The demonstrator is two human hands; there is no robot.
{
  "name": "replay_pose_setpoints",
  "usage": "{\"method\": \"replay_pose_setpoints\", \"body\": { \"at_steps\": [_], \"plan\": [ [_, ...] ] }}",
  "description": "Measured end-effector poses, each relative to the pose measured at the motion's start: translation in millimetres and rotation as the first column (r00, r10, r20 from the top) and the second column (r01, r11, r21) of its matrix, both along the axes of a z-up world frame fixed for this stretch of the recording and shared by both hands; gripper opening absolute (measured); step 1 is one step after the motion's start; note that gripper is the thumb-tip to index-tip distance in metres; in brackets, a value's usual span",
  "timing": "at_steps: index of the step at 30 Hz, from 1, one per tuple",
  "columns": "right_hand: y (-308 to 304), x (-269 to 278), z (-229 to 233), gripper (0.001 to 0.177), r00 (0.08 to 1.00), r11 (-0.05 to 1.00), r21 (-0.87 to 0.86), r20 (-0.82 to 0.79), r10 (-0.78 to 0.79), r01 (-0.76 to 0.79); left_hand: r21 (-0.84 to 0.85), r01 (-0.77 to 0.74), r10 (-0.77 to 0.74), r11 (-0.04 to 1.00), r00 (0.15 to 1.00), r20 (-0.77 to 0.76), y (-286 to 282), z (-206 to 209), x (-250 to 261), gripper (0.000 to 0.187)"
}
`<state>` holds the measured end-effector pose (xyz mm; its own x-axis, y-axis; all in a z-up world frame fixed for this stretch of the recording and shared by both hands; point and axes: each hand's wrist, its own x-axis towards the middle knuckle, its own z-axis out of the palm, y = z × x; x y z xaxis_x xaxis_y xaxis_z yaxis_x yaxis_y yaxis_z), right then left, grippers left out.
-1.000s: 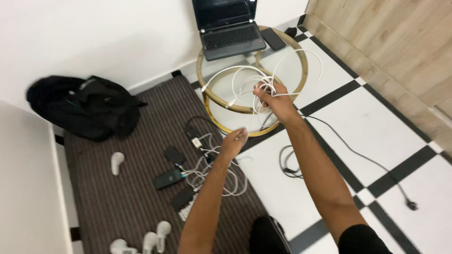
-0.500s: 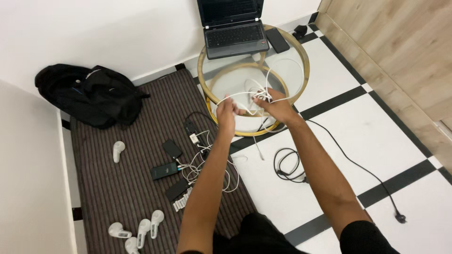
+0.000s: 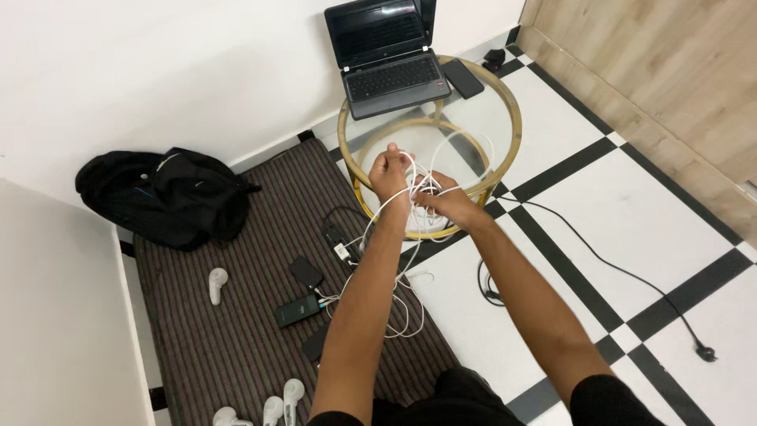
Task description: The person sits on a striped mat and repeatedly opens small white electronic devices, removes internal components, and places them on the mat. The person also handles white cables and a white handheld device, opening its battery compartment and placing the battery on the mat.
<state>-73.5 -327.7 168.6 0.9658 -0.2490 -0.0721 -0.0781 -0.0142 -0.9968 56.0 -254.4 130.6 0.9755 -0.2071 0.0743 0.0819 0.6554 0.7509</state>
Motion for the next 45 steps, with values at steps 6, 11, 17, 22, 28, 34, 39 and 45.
{"method": "replay_pose_setpoints", "body": {
  "at_steps": [6, 11, 17, 22, 28, 34, 39, 45],
  "plan": [
    [-11, 20, 12, 0.034, 0.991, 0.991, 0.032, -0.010, -0.132, 0.132, 0.321, 0.033, -0.034, 0.946, 0.999, -0.005, -2, -6, -4, 0.049],
    [-53, 44, 28, 0.038, 0.954, 0.959, -0.019, 0.111, -0.280, 0.283, 0.328, 0.114, -0.154, 0.938, 0.983, 0.097, -9, -14, -18, 0.070],
    [-93, 74, 25, 0.017, 0.871, 0.908, 0.017, 0.276, -0.406, 0.418, 0.357, 0.179, -0.232, 0.917, 0.966, 0.111, -18, -25, -33, 0.080],
    [-109, 93, 4, 0.015, 0.845, 0.860, -0.236, 0.423, -0.328, 0.452, 0.301, 0.219, -0.250, 0.928, 0.966, 0.069, -19, -37, -37, 0.080],
    [-107, 101, -53, 0.025, 0.793, 0.534, -0.632, 0.594, -0.133, 0.562, 0.294, 0.229, -0.266, 0.928, 0.959, 0.095, -13, -69, -38, 0.079],
    [-119, 113, -113, 0.029, 0.943, 0.303, -0.893, 0.307, -0.130, 0.332, 0.270, 0.173, -0.178, 0.947, 0.984, -0.009, -12, -105, -30, 0.079],
    [-122, 121, -158, 0.028, 0.969, 0.163, -0.963, 0.188, -0.161, 0.214, 0.309, 0.138, -0.112, 0.941, 0.989, -0.098, -4, -126, -31, 0.079],
    [-115, 122, -180, 0.040, 0.968, 0.147, -0.970, 0.162, -0.191, 0.192, 0.312, 0.148, -0.098, 0.938, 0.980, -0.171, -2, -146, -34, 0.083]
  ]
}}
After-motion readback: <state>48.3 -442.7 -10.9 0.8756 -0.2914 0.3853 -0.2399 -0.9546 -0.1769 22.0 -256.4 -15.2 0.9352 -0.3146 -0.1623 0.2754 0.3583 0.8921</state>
